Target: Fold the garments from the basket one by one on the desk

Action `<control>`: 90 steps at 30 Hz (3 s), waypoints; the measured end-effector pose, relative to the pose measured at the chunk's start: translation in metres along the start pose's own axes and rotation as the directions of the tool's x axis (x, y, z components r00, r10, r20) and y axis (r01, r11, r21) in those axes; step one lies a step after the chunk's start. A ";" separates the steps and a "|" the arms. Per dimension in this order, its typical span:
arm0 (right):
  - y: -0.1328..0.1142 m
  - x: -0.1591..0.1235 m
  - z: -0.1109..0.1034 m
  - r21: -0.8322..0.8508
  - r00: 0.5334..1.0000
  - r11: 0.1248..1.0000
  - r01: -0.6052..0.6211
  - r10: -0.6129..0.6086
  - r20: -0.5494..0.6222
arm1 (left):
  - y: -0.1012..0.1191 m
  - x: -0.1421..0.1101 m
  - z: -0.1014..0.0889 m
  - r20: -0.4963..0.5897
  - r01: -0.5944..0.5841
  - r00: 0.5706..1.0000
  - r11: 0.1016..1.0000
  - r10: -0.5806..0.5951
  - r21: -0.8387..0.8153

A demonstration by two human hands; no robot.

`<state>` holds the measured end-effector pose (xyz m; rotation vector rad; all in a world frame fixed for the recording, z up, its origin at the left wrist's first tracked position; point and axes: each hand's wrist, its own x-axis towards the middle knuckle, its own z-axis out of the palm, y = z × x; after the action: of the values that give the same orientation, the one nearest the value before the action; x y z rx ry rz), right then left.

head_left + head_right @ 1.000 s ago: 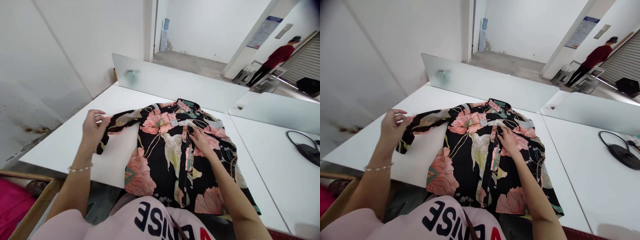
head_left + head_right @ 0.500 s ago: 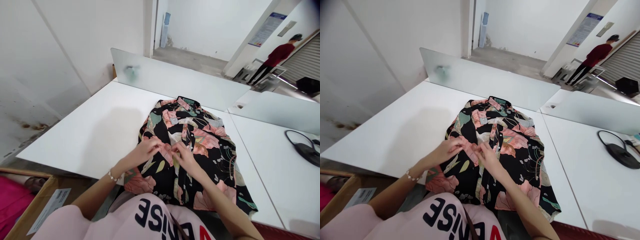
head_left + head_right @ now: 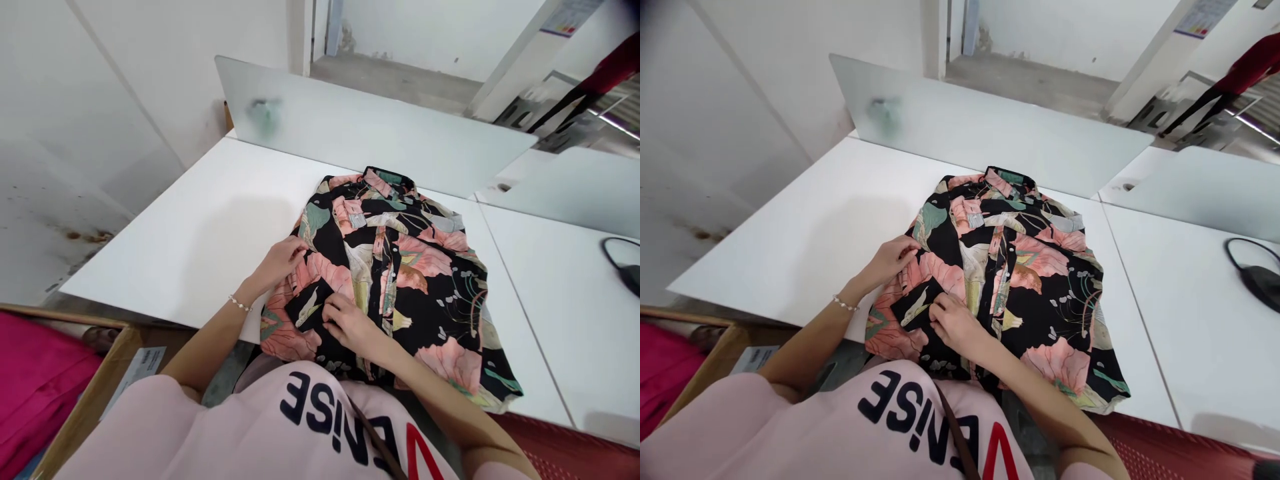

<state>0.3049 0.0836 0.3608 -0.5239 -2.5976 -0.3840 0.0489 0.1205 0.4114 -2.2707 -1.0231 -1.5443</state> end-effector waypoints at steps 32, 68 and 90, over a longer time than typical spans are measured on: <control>0.028 -0.179 -0.066 0.095 0.569 0.805 -0.585 0.491 -0.659 | -0.007 0.079 -0.020 0.080 -0.236 0.971 0.955 0.225 0.178; 0.238 -0.068 -0.286 -0.128 0.378 0.393 -0.911 0.668 -0.641 | -0.029 0.247 0.036 0.129 -0.136 0.987 0.920 0.094 0.368; 0.309 -0.001 -0.189 -0.301 0.509 0.413 -0.860 0.638 -0.578 | -0.034 0.106 0.051 0.376 -0.342 0.916 0.754 0.135 0.561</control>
<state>0.5085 0.2921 0.5762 -1.6055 -1.5376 -0.8177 0.0869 0.2174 0.4755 -2.0733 -1.0522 -0.6054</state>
